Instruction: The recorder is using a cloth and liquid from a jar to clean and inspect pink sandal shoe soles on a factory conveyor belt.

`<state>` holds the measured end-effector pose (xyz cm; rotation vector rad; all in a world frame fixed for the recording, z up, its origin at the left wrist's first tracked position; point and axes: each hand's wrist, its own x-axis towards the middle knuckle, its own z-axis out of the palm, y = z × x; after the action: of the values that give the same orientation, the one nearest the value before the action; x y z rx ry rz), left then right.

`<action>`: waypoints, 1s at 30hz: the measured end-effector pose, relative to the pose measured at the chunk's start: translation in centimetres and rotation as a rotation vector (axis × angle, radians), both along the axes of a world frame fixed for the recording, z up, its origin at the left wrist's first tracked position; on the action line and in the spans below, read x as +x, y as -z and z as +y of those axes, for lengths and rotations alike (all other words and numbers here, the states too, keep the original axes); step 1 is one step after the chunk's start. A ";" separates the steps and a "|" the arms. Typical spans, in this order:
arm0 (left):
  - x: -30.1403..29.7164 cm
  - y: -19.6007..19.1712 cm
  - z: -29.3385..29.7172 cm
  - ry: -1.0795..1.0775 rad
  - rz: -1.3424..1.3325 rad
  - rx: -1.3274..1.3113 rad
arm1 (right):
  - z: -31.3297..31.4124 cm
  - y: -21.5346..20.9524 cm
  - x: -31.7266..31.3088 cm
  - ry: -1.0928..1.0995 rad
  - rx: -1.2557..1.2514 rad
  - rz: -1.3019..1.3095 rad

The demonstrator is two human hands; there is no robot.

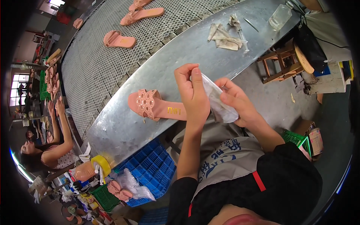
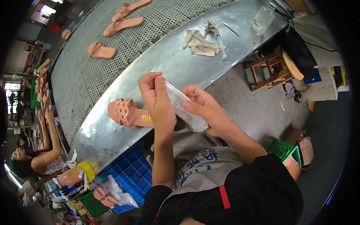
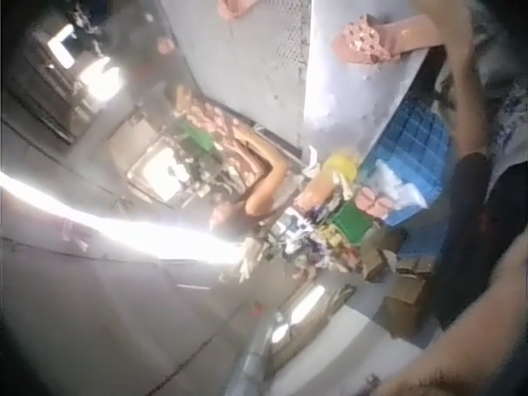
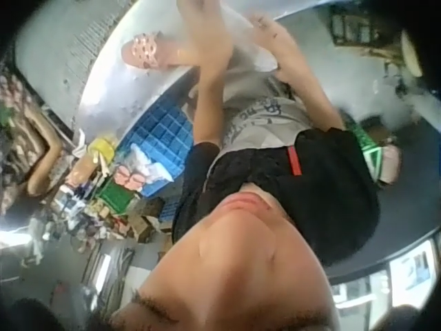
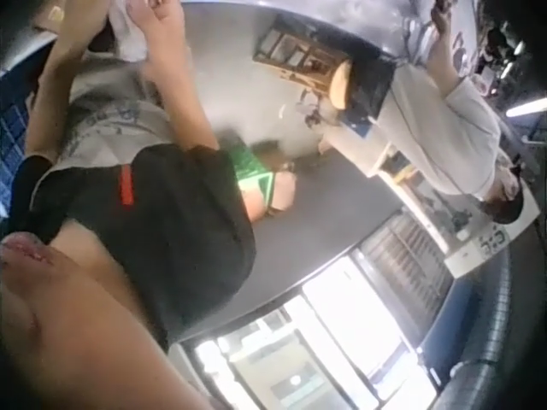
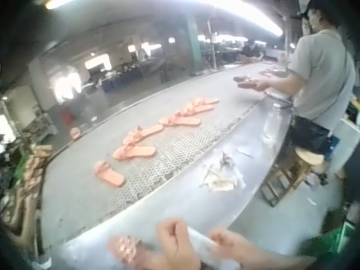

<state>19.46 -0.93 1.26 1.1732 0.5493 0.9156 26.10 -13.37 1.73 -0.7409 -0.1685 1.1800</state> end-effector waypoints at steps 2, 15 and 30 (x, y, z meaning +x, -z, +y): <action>0.1 -0.1 0.3 -0.079 0.027 0.159 | -0.5 -0.1 0.3 -0.200 -0.076 0.018; 0.6 -0.8 -0.6 0.572 0.042 -0.314 | -2.3 -3.1 1.9 -0.175 -0.234 -0.817; 0.2 -0.4 -2.7 0.598 -0.160 -0.458 | -2.0 -1.6 4.1 -0.424 0.237 -0.611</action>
<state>19.65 -3.62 1.63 0.7665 0.2312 0.3351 30.19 -15.39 3.32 -0.8596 -0.9978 1.2685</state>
